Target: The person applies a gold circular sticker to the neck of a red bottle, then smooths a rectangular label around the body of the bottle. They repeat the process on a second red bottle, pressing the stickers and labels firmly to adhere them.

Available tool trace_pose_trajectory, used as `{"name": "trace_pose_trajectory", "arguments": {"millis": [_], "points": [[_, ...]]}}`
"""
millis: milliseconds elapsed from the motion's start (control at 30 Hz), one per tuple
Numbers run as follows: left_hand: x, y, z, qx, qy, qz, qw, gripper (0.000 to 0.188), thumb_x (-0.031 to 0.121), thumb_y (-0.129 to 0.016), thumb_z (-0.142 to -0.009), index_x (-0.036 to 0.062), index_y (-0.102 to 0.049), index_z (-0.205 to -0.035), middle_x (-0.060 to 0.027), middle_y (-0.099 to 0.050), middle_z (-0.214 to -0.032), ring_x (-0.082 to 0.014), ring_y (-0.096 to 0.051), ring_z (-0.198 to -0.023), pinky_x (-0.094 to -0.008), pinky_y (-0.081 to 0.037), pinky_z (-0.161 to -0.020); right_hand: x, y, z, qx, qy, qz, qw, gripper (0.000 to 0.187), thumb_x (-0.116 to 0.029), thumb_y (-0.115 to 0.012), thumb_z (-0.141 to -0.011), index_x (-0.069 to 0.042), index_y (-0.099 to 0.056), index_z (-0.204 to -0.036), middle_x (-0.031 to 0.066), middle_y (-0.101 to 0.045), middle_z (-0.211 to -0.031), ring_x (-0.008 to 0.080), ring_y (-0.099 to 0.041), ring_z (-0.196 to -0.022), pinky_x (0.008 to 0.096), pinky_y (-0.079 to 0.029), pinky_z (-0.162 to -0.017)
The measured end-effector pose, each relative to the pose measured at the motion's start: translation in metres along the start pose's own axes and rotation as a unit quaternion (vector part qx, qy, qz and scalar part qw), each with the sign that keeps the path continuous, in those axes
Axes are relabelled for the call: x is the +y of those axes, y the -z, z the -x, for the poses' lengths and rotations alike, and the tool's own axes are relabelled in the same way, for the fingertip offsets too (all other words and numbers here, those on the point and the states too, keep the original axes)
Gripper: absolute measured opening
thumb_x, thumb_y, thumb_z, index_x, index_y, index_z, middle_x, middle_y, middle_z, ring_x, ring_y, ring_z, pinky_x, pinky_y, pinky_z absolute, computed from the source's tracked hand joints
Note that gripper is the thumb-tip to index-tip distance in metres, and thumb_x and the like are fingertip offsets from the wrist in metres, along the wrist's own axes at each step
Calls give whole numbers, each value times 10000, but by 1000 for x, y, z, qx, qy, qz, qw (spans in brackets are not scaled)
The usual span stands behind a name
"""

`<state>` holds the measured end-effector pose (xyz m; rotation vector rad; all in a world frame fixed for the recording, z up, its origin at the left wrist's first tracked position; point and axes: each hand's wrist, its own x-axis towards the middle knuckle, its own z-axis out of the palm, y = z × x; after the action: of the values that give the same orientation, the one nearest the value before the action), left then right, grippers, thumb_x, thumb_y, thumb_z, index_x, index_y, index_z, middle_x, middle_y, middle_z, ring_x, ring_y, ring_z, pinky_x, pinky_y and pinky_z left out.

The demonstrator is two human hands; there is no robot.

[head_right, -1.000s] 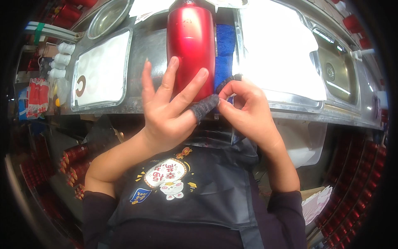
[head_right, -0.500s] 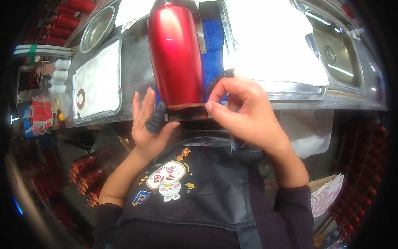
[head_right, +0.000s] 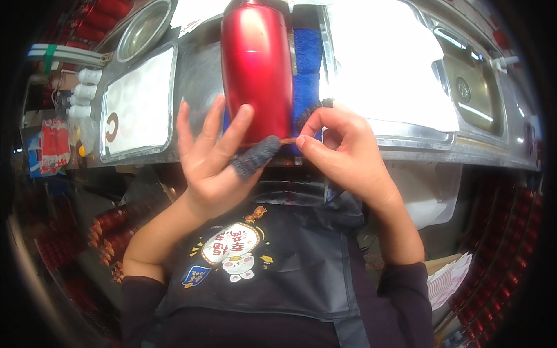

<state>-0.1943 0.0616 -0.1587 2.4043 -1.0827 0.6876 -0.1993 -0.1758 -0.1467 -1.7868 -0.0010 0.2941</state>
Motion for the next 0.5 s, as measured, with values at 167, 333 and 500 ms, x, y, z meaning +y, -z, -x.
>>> {"name": "trace_pose_trajectory", "arguments": {"millis": [167,333,500], "points": [[3,-9,-12,0,18,9,1000,355,119,-832,-693,115,-779,-1044,-148,-653,-1364,-437,-523,-1358,-673,-252,-1142,2,-3,-2,-18,-12,6,1000,99,-77,-748,-849,-28,-665,-824,-47,-481,-829,7,-428,-656,196,-316,-576],[-10,-16,5,53,105,138,983,552,165,-875,-711,7,-713,-1214,-203,-589,-1427,-423,-512,-1372,-658,-300,-1129,-3,-2,-1,-20,-6,32,999,96,-83,-758,-816,-32,-678,-827,-31,-491,-830,11,-421,-637,199,-304,-569],[-7,-11,40,27,149,156,976,545,163,-878,-743,-33,-687,-1214,-235,-546,-1462,-445,-531,-1345,-660,-295,-1129,-15,-1,6,-17,-14,-11,1000,94,-79,-750,-811,-27,-671,-811,-27,-492,-835,14,-424,-632,206,-303,-569]]}}
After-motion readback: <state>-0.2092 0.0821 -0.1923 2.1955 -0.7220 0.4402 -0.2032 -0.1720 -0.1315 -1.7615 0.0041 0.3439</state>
